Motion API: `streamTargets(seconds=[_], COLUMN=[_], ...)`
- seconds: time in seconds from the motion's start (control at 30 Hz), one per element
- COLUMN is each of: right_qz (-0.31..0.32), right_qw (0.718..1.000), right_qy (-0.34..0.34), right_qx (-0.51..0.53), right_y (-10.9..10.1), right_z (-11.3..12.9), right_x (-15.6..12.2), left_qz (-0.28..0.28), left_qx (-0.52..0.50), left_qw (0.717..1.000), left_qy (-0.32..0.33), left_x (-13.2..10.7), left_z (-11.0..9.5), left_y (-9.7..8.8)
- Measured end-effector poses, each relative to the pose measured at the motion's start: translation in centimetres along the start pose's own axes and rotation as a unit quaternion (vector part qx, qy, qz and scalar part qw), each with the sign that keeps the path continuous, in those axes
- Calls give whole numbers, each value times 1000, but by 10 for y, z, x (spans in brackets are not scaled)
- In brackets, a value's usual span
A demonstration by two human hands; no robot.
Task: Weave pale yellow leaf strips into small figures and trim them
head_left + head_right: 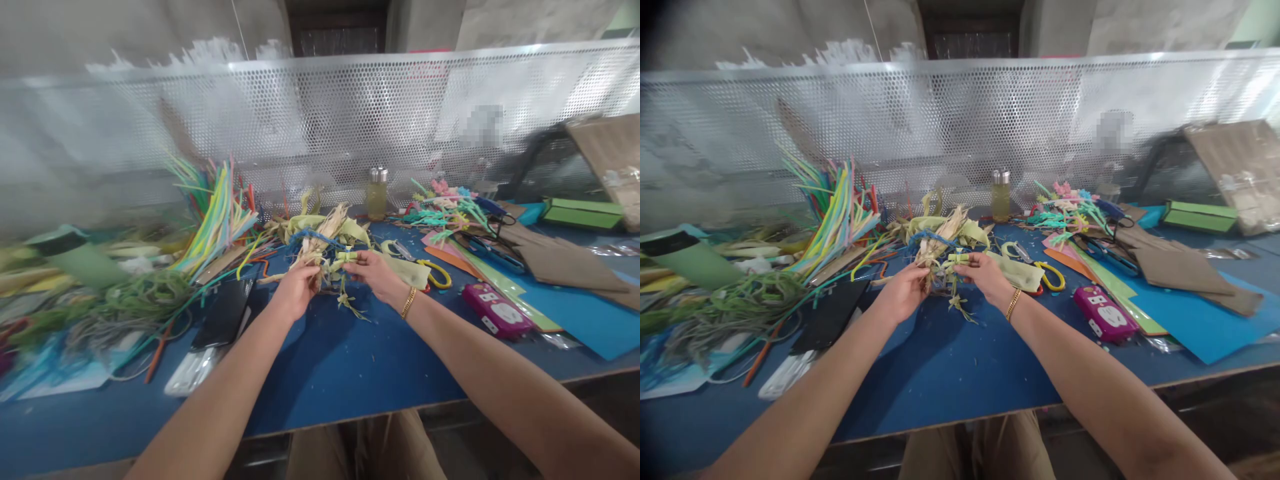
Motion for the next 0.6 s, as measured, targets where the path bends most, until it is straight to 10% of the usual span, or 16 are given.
streamTargets(seconds=[0.17, 0.6], right_qz=[-3, 78], right_qw=[1000, 996], right_qy=[10, -4], right_qx=[-24, -40], right_y=[1, 24], right_z=[2, 3], right_x=[-3, -11], left_qz=[37, 22], left_qx=[-63, 57], left_qw=[991, 998], left_qy=[-114, 26], left_x=[-5, 0], left_z=[15, 8], left_y=[9, 5])
Point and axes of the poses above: each hand's wrist, its own x-axis towards the middle knuckle, its own y-axis out of the palm, z = x × y, the point moved 8 cm from there along x, towards the middle knuckle, and after that the axes turned 14 degrees about -x, right-handed, at the moved point
